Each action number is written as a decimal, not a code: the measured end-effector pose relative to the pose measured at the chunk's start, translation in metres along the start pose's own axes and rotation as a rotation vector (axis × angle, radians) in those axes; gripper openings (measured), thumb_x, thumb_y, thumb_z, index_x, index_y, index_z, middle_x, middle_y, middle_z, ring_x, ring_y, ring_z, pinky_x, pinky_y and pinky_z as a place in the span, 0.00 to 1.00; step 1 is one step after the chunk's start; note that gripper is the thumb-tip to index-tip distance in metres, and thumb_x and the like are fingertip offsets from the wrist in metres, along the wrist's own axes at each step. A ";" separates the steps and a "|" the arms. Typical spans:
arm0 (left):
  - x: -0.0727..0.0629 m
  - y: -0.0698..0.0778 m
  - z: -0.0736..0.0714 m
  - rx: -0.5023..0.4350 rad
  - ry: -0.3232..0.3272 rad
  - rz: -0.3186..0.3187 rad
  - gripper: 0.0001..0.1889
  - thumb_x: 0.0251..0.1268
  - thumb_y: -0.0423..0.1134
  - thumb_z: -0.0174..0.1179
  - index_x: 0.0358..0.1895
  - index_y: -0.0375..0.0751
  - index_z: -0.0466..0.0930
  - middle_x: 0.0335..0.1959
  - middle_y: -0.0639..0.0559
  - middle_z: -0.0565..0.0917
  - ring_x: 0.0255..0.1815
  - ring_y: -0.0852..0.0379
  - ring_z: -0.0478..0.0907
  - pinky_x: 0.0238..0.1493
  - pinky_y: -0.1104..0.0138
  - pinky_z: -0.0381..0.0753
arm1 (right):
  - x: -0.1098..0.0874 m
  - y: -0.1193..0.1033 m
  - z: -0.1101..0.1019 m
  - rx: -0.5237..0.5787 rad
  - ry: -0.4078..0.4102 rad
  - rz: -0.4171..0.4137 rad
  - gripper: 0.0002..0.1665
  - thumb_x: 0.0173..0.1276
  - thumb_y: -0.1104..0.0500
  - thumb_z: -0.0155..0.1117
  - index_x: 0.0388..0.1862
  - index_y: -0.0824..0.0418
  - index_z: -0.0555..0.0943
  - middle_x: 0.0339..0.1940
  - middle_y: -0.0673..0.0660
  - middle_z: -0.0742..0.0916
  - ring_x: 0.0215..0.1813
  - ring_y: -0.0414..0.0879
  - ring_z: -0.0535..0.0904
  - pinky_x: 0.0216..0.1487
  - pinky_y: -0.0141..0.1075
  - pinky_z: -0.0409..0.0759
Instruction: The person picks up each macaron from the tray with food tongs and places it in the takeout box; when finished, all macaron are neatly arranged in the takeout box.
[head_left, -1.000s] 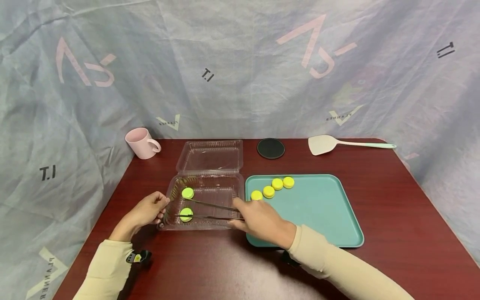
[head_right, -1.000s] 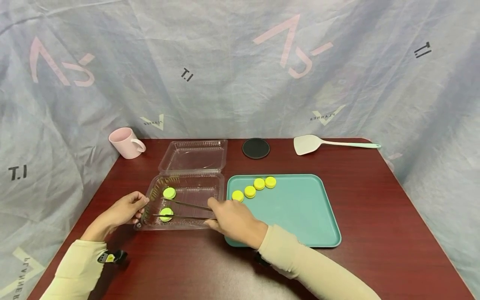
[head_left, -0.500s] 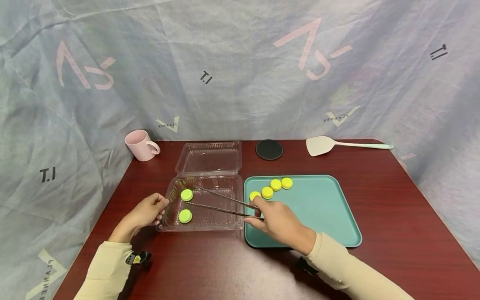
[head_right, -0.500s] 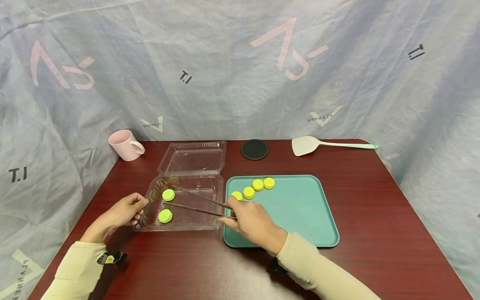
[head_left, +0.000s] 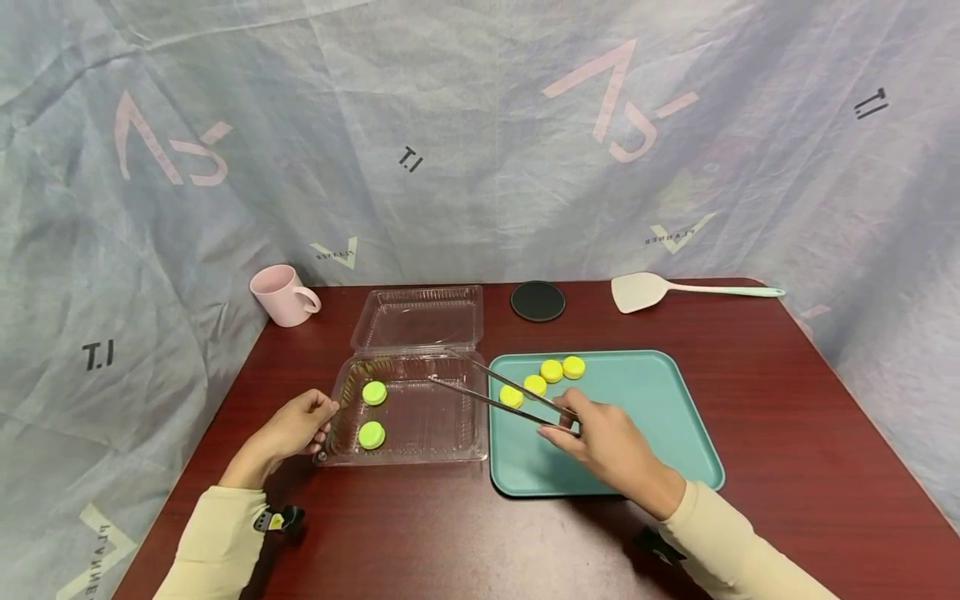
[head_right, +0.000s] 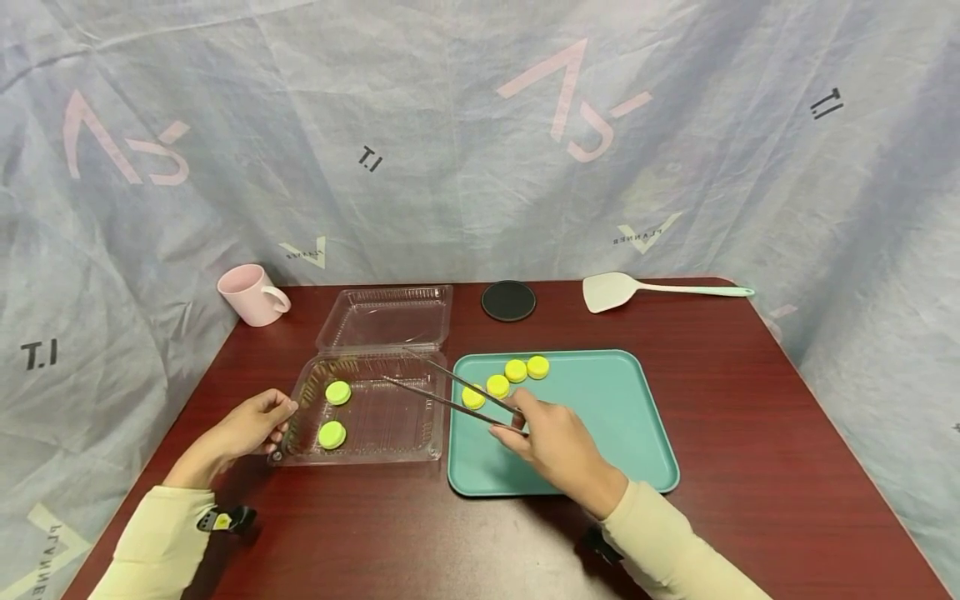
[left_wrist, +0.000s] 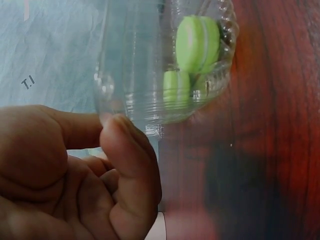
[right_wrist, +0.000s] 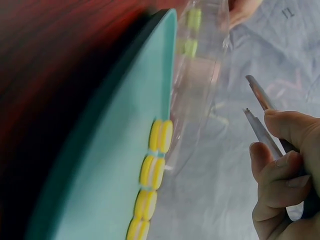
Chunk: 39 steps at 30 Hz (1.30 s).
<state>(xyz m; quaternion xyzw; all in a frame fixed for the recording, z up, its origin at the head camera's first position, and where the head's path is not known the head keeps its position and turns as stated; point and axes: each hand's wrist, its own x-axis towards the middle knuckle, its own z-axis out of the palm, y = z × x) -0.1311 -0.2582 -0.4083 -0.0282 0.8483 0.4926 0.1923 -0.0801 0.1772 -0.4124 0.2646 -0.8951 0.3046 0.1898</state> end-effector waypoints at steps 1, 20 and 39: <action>0.000 0.000 0.000 0.002 -0.003 0.005 0.10 0.83 0.38 0.45 0.42 0.32 0.64 0.27 0.49 0.69 0.21 0.56 0.66 0.23 0.66 0.72 | -0.002 0.002 -0.002 -0.007 0.013 0.001 0.21 0.57 0.58 0.80 0.41 0.57 0.75 0.26 0.41 0.79 0.20 0.28 0.63 0.19 0.27 0.65; 0.001 -0.001 -0.001 0.001 -0.004 -0.002 0.10 0.83 0.38 0.45 0.44 0.32 0.64 0.27 0.49 0.69 0.22 0.57 0.67 0.23 0.67 0.73 | -0.034 0.029 -0.022 -0.091 0.093 0.021 0.24 0.49 0.62 0.83 0.39 0.58 0.76 0.25 0.39 0.78 0.20 0.27 0.64 0.20 0.26 0.66; 0.000 0.001 -0.001 0.013 -0.012 0.003 0.11 0.83 0.38 0.44 0.44 0.31 0.64 0.27 0.48 0.69 0.22 0.56 0.67 0.23 0.66 0.73 | -0.063 0.043 -0.039 -0.171 0.070 0.255 0.20 0.55 0.60 0.81 0.38 0.58 0.76 0.21 0.40 0.76 0.20 0.30 0.65 0.21 0.32 0.67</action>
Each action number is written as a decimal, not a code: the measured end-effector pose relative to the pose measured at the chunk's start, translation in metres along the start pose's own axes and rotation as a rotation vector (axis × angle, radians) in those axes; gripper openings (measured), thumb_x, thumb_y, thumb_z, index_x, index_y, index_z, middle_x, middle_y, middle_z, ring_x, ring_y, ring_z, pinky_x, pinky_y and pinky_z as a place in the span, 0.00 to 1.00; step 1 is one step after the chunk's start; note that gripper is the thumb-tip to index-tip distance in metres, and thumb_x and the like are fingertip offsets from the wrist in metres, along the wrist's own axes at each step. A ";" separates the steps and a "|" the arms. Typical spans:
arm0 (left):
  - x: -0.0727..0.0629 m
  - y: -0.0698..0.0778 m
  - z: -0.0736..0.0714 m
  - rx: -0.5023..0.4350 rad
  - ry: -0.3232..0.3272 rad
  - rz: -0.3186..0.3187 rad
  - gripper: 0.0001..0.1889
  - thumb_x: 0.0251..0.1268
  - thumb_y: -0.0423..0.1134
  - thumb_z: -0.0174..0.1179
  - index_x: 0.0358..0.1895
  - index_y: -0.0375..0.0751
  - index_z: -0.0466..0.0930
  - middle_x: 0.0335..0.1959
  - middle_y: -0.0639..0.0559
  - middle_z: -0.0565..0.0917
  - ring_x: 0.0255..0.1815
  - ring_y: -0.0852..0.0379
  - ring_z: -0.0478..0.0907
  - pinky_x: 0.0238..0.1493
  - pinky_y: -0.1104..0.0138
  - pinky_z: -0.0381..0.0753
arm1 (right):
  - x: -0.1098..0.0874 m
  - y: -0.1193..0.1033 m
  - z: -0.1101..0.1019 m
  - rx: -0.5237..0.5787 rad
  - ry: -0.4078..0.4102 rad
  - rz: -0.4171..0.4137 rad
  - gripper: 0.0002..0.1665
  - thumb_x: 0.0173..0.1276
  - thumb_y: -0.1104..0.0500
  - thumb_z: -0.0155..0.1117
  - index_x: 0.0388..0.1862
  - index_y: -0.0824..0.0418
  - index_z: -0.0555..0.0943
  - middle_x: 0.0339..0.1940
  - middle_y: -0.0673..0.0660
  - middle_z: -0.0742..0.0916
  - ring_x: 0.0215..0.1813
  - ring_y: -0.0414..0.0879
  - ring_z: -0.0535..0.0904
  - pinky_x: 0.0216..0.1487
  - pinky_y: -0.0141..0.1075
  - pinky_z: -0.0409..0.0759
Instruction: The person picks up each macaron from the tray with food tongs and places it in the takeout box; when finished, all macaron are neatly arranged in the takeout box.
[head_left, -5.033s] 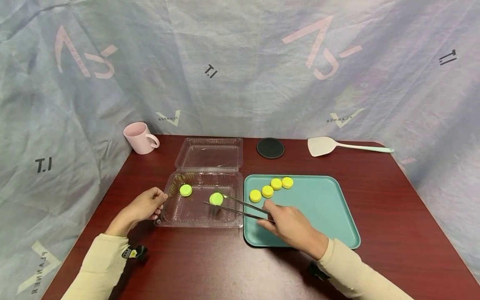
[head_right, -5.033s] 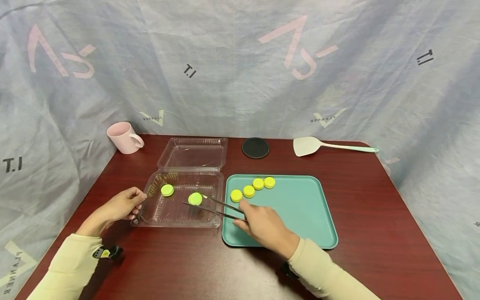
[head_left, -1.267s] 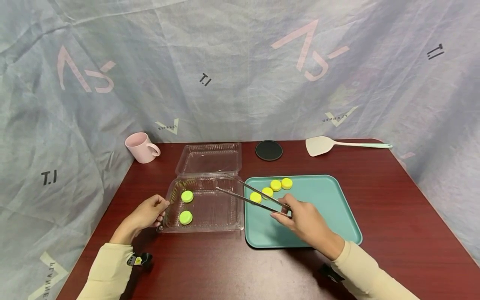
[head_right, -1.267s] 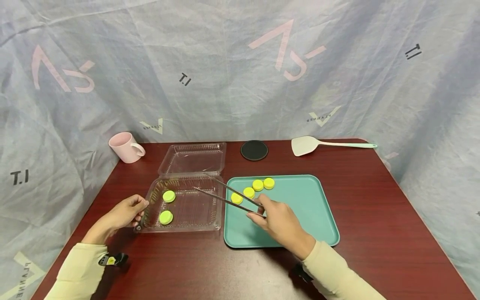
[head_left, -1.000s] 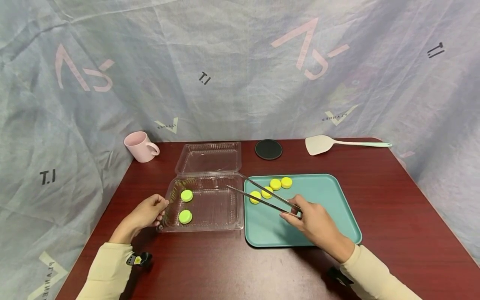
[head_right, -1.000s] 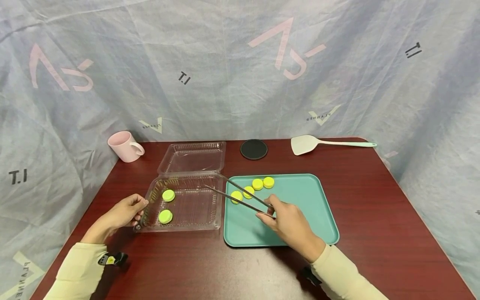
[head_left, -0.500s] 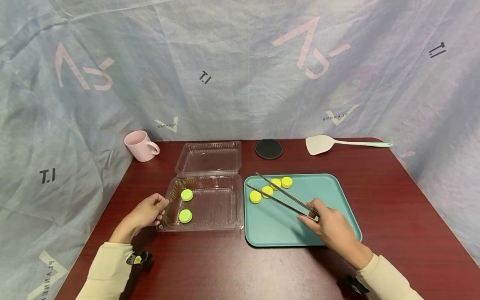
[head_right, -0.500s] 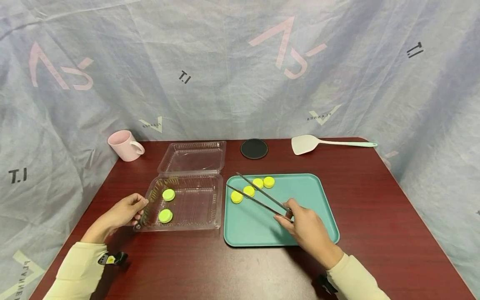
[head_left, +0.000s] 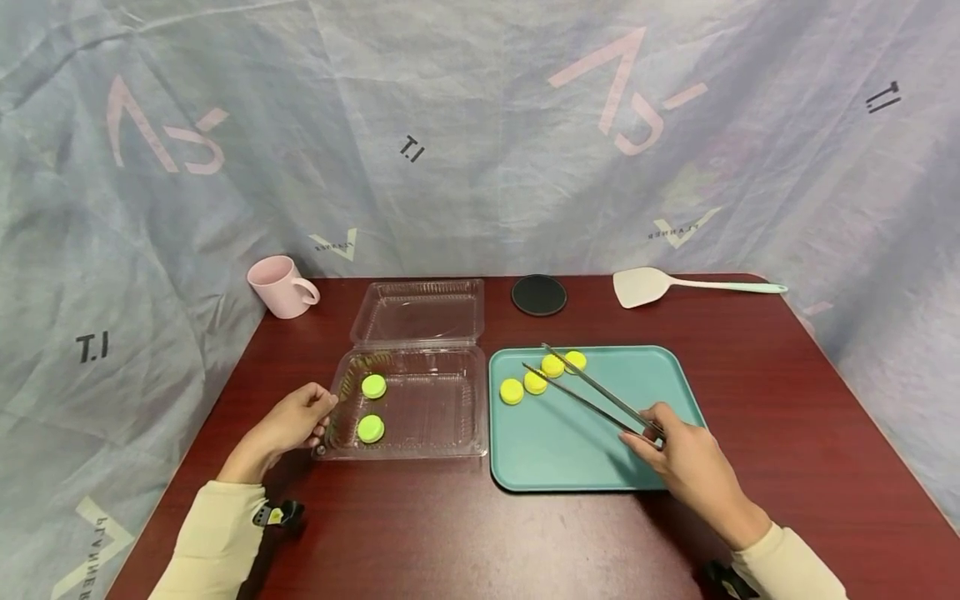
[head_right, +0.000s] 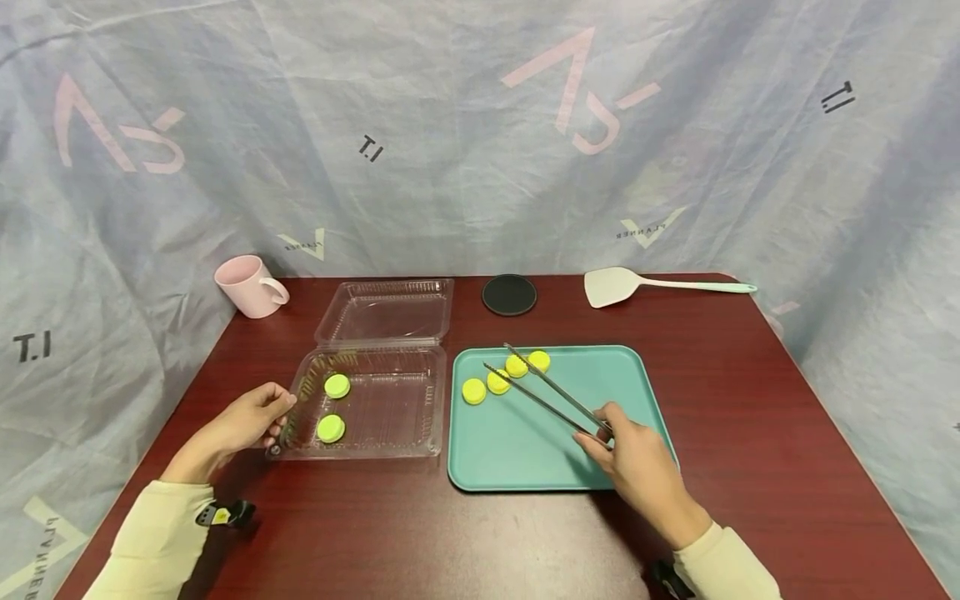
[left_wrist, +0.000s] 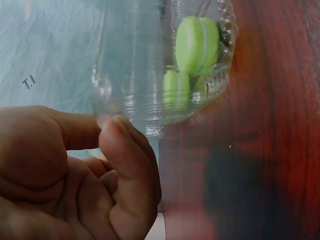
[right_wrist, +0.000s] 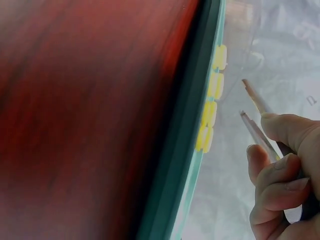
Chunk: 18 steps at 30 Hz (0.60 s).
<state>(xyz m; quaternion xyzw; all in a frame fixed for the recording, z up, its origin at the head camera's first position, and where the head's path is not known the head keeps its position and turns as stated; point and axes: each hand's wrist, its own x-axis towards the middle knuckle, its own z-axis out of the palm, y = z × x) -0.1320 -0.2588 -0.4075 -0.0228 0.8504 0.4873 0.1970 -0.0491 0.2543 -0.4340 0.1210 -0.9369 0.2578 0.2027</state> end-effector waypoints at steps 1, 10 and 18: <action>0.000 0.000 0.000 -0.002 0.004 -0.002 0.10 0.83 0.38 0.45 0.44 0.32 0.64 0.27 0.49 0.69 0.23 0.56 0.67 0.23 0.66 0.73 | -0.001 0.001 0.000 0.000 -0.005 0.012 0.20 0.56 0.59 0.80 0.39 0.57 0.76 0.21 0.40 0.76 0.20 0.31 0.65 0.21 0.32 0.67; 0.001 0.001 -0.001 -0.003 0.016 -0.010 0.10 0.83 0.38 0.45 0.44 0.33 0.65 0.27 0.49 0.70 0.24 0.57 0.68 0.24 0.67 0.73 | -0.010 0.011 -0.002 -0.040 0.013 0.045 0.20 0.55 0.60 0.81 0.40 0.58 0.77 0.22 0.39 0.78 0.21 0.31 0.67 0.23 0.36 0.70; 0.000 -0.001 -0.001 -0.005 0.009 0.001 0.11 0.83 0.39 0.45 0.44 0.32 0.65 0.28 0.49 0.70 0.24 0.57 0.68 0.24 0.67 0.74 | -0.016 0.018 -0.008 -0.045 -0.013 0.120 0.20 0.57 0.58 0.80 0.41 0.57 0.77 0.23 0.42 0.80 0.22 0.35 0.70 0.24 0.39 0.71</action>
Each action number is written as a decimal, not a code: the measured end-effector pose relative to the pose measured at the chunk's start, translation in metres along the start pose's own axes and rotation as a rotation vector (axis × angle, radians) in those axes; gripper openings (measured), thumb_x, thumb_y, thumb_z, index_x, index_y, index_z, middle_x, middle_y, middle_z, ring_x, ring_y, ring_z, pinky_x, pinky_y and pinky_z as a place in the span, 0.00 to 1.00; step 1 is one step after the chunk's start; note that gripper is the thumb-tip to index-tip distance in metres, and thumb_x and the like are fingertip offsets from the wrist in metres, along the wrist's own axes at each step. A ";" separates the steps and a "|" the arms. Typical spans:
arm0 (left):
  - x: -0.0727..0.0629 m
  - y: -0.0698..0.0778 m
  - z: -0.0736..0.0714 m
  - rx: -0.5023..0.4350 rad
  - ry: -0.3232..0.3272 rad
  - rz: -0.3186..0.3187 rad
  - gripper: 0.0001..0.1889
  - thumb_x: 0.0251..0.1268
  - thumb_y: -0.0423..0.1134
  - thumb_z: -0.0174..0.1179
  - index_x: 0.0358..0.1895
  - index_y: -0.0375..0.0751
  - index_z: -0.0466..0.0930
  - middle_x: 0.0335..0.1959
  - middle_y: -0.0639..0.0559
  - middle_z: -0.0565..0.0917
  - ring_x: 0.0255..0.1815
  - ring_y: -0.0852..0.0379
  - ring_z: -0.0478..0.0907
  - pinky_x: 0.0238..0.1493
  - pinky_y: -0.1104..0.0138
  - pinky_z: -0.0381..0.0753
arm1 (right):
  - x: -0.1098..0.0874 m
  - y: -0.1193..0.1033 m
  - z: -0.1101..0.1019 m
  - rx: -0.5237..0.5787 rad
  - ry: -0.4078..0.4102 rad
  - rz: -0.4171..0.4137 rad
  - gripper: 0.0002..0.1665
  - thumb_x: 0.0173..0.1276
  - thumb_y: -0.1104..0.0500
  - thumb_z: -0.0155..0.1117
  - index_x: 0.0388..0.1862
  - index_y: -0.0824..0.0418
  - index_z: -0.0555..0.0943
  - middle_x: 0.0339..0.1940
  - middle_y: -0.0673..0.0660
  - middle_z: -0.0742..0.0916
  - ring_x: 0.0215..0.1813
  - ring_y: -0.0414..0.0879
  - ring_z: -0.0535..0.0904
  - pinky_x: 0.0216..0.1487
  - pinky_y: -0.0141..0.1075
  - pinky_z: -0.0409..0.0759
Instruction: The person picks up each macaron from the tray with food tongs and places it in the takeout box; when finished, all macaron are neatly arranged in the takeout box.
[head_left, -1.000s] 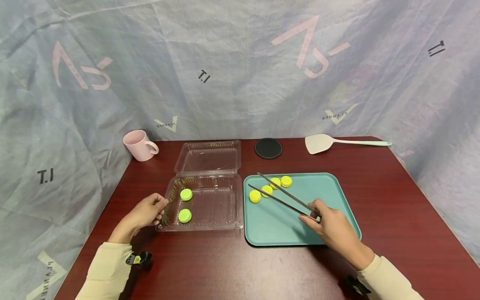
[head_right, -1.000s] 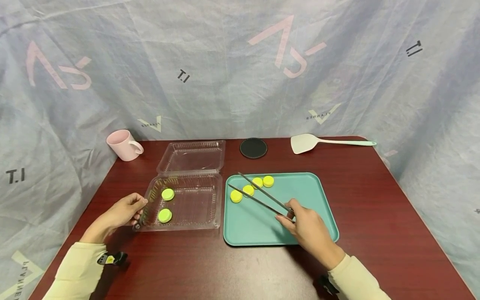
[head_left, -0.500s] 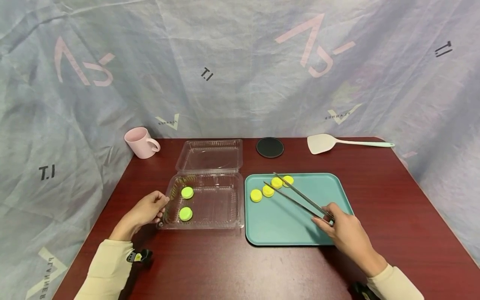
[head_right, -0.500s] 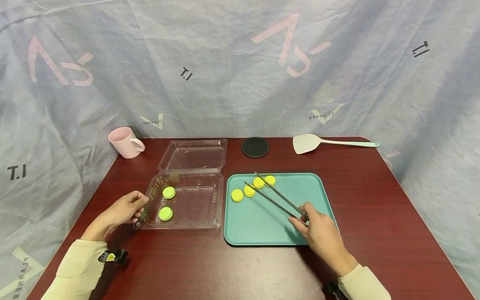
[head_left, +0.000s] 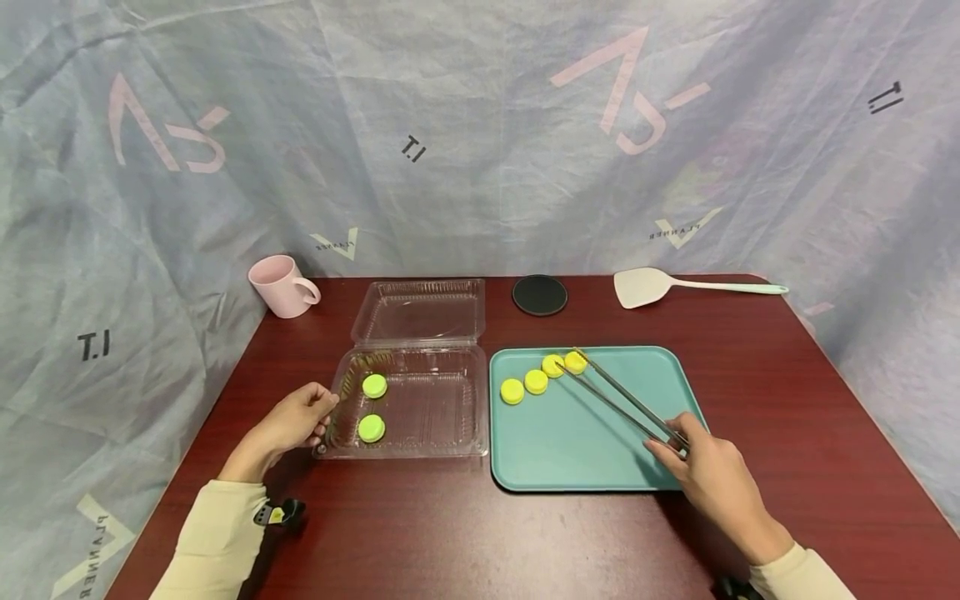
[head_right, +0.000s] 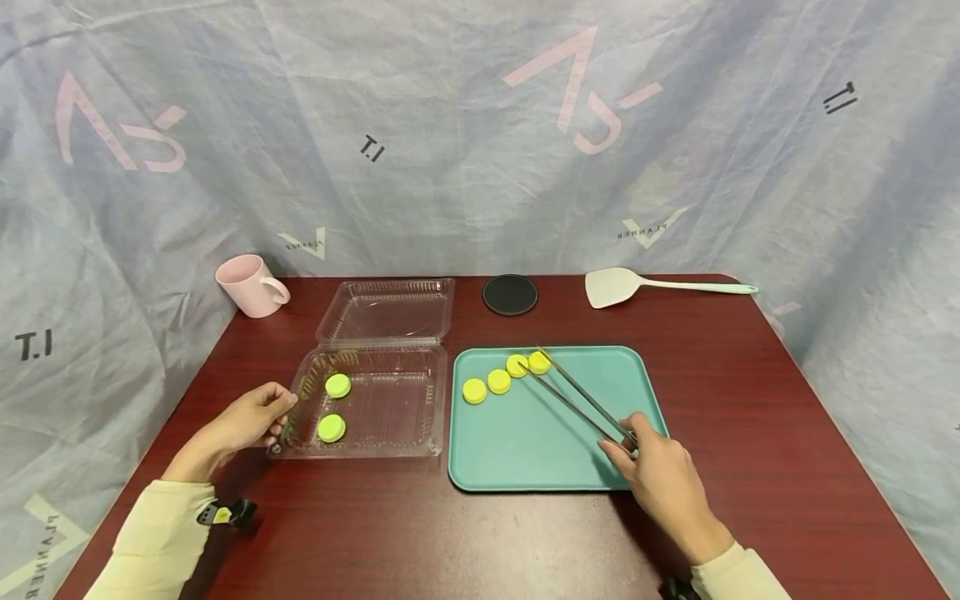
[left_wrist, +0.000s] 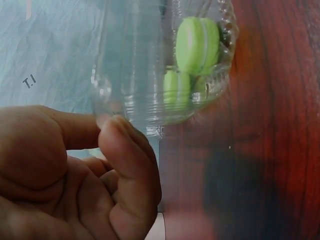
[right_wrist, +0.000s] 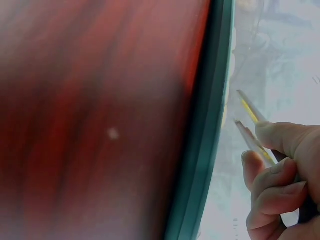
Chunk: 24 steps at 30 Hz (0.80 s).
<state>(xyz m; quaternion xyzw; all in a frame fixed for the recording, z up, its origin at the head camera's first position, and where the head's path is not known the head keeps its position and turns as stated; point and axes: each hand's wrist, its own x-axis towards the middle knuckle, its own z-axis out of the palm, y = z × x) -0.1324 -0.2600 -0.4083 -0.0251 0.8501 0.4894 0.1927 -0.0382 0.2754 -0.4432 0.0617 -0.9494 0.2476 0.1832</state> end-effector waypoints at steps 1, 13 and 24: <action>0.000 -0.001 0.000 -0.001 0.000 -0.005 0.11 0.83 0.39 0.45 0.44 0.32 0.65 0.28 0.49 0.70 0.23 0.57 0.68 0.24 0.67 0.74 | -0.001 0.001 0.000 0.002 -0.007 0.008 0.20 0.57 0.58 0.80 0.41 0.57 0.77 0.24 0.42 0.80 0.23 0.35 0.71 0.25 0.40 0.71; 0.000 -0.001 0.001 -0.021 0.001 0.004 0.10 0.83 0.38 0.45 0.43 0.33 0.64 0.27 0.49 0.69 0.23 0.57 0.67 0.23 0.67 0.73 | 0.001 0.005 -0.004 -0.014 -0.009 0.013 0.20 0.57 0.59 0.79 0.41 0.59 0.76 0.24 0.46 0.81 0.21 0.38 0.70 0.24 0.41 0.71; -0.001 0.000 0.001 -0.002 0.010 0.003 0.11 0.83 0.39 0.46 0.44 0.32 0.65 0.27 0.49 0.70 0.24 0.56 0.68 0.24 0.67 0.74 | 0.003 0.008 -0.004 -0.002 -0.092 0.073 0.18 0.63 0.55 0.76 0.42 0.61 0.77 0.25 0.49 0.83 0.22 0.41 0.73 0.24 0.42 0.71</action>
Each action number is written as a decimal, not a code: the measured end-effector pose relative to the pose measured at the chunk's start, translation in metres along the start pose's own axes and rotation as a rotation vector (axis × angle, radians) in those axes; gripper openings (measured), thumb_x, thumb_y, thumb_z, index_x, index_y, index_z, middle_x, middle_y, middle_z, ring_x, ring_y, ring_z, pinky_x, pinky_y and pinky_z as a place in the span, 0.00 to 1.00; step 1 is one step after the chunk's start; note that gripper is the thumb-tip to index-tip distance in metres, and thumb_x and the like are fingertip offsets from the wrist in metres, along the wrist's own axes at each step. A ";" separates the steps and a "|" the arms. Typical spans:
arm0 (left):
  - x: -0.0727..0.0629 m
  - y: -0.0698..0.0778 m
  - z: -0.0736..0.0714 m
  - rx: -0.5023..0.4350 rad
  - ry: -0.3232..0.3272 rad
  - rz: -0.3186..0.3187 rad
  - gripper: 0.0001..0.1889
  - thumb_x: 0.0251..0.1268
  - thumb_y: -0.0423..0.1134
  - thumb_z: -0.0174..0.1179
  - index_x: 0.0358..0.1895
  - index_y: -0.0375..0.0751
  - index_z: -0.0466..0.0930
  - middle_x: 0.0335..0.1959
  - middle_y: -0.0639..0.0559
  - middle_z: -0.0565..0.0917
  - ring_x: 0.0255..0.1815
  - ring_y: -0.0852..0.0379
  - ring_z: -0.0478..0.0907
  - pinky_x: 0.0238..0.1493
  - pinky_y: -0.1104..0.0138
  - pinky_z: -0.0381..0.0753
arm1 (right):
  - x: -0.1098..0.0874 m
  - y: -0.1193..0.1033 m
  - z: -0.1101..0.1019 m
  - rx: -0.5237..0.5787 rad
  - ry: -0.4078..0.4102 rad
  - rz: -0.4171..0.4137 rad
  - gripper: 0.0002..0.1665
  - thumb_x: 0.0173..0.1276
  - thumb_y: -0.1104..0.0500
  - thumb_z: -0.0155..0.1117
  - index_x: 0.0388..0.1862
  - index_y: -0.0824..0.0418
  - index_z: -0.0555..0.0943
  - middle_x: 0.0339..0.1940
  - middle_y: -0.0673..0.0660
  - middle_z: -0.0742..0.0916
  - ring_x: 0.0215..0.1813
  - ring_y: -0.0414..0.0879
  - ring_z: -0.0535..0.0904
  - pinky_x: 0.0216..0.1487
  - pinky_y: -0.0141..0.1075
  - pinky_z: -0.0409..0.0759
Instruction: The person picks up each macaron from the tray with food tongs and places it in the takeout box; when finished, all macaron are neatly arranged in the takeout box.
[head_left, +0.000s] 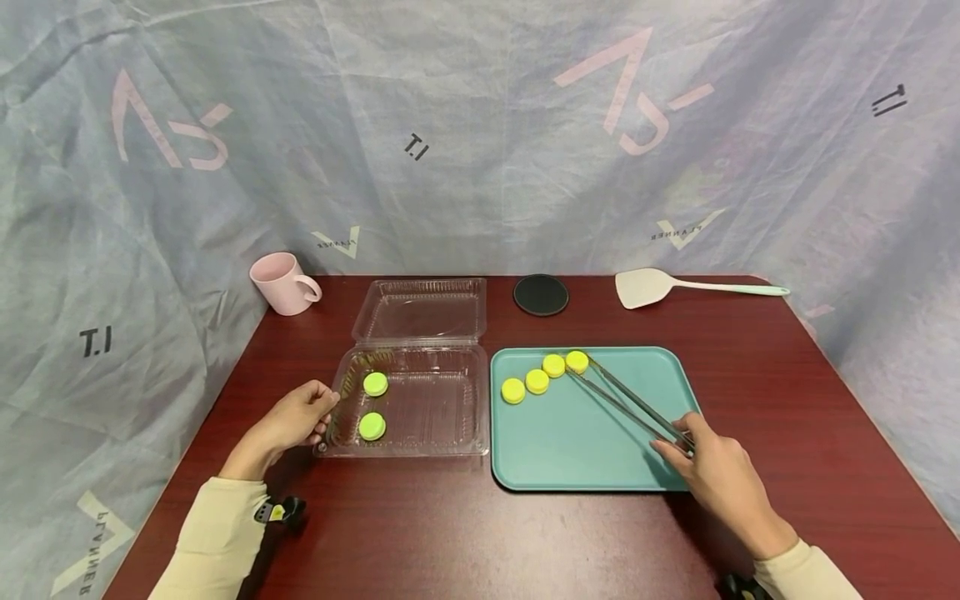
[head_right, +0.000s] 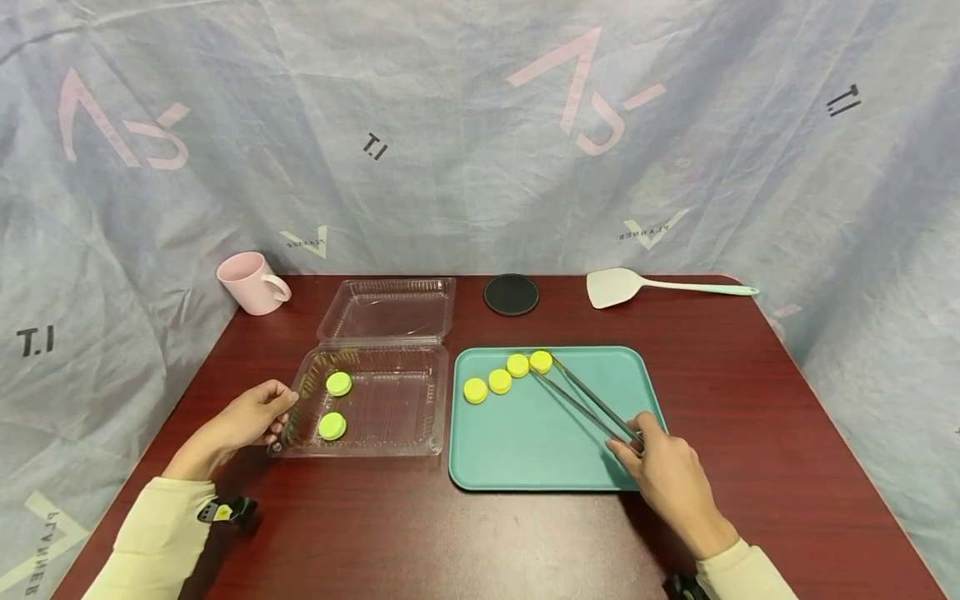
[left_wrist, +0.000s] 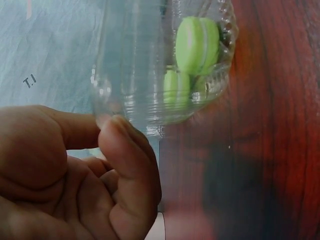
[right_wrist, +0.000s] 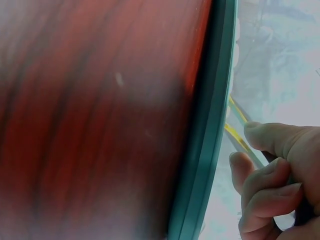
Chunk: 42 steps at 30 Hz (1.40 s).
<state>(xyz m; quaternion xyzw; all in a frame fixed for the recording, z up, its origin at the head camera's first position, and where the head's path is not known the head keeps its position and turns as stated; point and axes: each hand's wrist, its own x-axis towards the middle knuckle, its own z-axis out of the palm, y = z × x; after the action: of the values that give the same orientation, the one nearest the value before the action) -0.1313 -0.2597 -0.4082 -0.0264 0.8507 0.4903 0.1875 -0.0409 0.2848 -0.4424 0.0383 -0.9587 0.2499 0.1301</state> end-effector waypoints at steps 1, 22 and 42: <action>0.000 0.000 0.000 0.001 0.003 -0.006 0.11 0.83 0.39 0.46 0.44 0.33 0.65 0.27 0.49 0.70 0.24 0.57 0.68 0.24 0.67 0.74 | 0.000 0.000 0.000 -0.001 -0.008 0.006 0.18 0.63 0.55 0.76 0.42 0.61 0.77 0.25 0.49 0.84 0.22 0.41 0.73 0.24 0.42 0.71; 0.003 0.001 0.000 0.016 0.002 -0.004 0.11 0.82 0.38 0.46 0.45 0.31 0.65 0.28 0.48 0.70 0.24 0.57 0.69 0.24 0.67 0.74 | 0.009 -0.004 -0.007 -0.003 0.027 0.010 0.18 0.65 0.52 0.75 0.44 0.60 0.78 0.21 0.46 0.81 0.23 0.43 0.73 0.26 0.45 0.72; 0.003 0.001 0.001 -0.017 0.005 0.003 0.10 0.82 0.37 0.45 0.45 0.31 0.66 0.28 0.49 0.70 0.25 0.58 0.68 0.23 0.69 0.74 | 0.022 -0.013 -0.011 -0.024 0.015 -0.023 0.19 0.64 0.54 0.75 0.45 0.63 0.78 0.15 0.45 0.77 0.20 0.42 0.71 0.25 0.45 0.72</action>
<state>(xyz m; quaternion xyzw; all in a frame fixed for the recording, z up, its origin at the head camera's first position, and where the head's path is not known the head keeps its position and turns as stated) -0.1341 -0.2581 -0.4087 -0.0280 0.8470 0.4978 0.1843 -0.0573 0.2787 -0.4213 0.0461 -0.9601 0.2373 0.1404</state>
